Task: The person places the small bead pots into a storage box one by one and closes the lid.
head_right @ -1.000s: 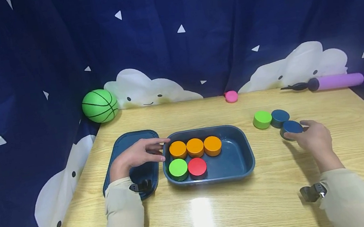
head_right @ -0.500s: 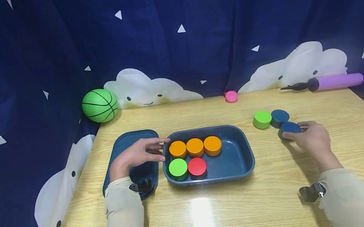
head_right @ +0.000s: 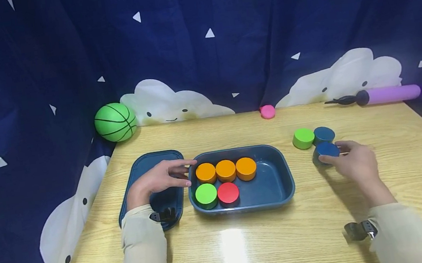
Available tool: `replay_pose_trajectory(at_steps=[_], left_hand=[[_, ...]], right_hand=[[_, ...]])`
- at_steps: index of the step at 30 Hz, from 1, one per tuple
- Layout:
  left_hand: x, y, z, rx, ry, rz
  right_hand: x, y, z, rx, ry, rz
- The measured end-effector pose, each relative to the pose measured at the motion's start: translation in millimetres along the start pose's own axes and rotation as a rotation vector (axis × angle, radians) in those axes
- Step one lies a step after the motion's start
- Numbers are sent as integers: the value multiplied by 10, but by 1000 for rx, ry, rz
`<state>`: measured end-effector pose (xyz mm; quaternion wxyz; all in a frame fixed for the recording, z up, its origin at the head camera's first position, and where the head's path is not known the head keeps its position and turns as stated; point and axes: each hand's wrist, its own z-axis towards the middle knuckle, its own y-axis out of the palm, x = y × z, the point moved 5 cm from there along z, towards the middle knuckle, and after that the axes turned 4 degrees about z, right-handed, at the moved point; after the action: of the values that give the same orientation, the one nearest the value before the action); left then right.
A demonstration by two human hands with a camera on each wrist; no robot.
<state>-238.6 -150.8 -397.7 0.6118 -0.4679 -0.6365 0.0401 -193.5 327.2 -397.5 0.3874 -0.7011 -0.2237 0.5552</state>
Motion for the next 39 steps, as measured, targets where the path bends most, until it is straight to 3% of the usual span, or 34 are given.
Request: replay_pose_trajectory(at_steps=[11, 16, 21, 28, 39], left_hand=[[-3, -3, -10, 1, -2, 0], [-6, -4, -14, -1, -7, -2], [-10, -2, -12, 0, -4, -8], [3, 4, -9, -1, 3, -2], [5, 8, -13, 1, 1, 7]], right_hand=[[-567, 42, -222, 90, -202, 57], [-809, 116, -310, 74, -256, 109], [-990, 231, -359, 10, -288, 151], [-1113, 394, -381, -25, -326, 207], [-1113, 560, -361, -10, -356, 130]])
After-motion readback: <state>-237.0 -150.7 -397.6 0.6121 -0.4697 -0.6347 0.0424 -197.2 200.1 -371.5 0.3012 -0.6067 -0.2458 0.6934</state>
